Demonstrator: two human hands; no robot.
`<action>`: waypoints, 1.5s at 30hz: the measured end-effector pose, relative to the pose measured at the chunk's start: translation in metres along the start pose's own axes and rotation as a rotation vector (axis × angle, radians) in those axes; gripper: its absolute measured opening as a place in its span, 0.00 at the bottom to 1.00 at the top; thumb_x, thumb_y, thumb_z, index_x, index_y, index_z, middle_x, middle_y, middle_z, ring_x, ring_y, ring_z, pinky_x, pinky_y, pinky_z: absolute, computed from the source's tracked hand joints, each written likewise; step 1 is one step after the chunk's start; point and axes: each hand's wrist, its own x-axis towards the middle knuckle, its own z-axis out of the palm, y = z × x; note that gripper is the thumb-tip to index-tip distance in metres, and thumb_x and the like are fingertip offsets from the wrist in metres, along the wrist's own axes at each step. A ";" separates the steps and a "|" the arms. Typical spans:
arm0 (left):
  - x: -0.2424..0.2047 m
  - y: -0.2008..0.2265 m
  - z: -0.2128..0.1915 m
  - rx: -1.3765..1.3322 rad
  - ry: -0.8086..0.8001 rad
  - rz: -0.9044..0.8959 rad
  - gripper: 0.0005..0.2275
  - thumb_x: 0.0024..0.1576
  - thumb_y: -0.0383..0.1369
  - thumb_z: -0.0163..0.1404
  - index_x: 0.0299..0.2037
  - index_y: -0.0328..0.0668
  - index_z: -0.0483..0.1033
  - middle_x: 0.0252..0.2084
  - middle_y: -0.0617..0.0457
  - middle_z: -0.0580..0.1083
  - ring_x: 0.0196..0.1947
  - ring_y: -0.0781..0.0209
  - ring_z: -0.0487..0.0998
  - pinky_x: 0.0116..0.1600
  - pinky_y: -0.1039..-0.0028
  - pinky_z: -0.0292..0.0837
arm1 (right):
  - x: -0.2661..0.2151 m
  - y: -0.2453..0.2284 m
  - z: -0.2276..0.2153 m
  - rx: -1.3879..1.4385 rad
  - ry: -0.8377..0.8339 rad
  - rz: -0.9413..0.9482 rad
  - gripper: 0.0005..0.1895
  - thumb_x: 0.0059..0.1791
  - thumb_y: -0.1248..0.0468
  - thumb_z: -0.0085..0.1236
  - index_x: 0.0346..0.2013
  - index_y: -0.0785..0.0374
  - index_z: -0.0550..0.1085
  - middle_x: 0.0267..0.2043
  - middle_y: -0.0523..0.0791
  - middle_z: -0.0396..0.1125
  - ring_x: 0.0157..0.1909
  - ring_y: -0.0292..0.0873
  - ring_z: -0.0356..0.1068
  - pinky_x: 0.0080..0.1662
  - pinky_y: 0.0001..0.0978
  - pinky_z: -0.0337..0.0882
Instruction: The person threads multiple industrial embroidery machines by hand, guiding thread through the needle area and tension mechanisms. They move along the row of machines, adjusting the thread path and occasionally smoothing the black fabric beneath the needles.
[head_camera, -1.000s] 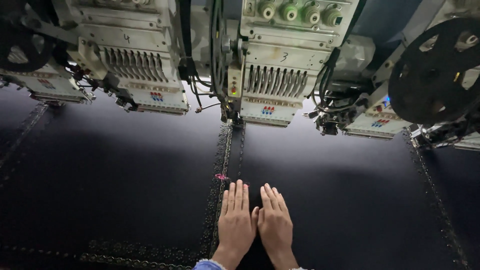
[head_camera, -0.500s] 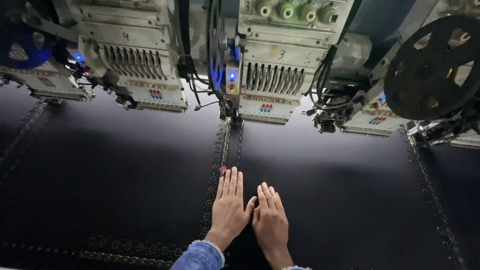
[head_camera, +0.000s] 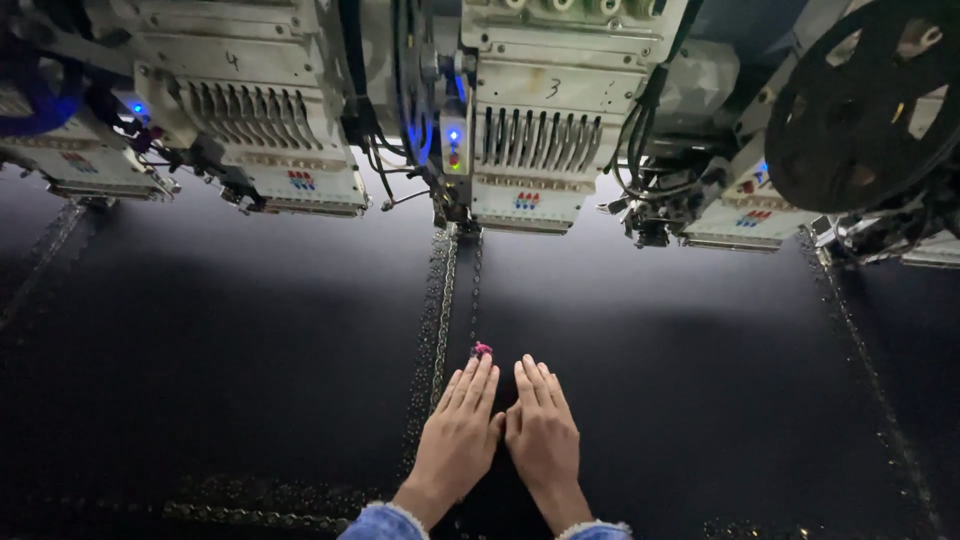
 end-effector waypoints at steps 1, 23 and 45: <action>-0.003 0.001 -0.003 0.003 -0.003 0.006 0.25 0.67 0.38 0.39 0.72 0.30 0.56 0.76 0.39 0.55 0.76 0.49 0.54 0.77 0.61 0.46 | 0.002 -0.002 -0.004 0.003 0.004 0.006 0.29 0.48 0.68 0.47 0.66 0.61 0.68 0.71 0.45 0.62 0.73 0.47 0.59 0.71 0.39 0.57; 0.037 0.069 0.049 0.223 0.143 -0.369 0.41 0.59 0.55 0.44 0.74 0.31 0.48 0.78 0.36 0.47 0.79 0.39 0.43 0.79 0.54 0.39 | 0.005 0.103 -0.065 -0.051 0.049 0.010 0.24 0.50 0.66 0.52 0.62 0.56 0.73 0.67 0.38 0.68 0.67 0.40 0.66 0.65 0.33 0.65; 0.104 0.102 0.130 -0.115 0.322 -0.172 0.13 0.63 0.23 0.51 0.57 0.40 0.78 0.52 0.48 0.79 0.51 0.50 0.77 0.61 0.63 0.66 | -0.114 0.440 -0.217 -0.196 0.395 0.560 0.13 0.54 0.64 0.59 0.53 0.60 0.80 0.47 0.51 0.73 0.51 0.52 0.71 0.53 0.47 0.70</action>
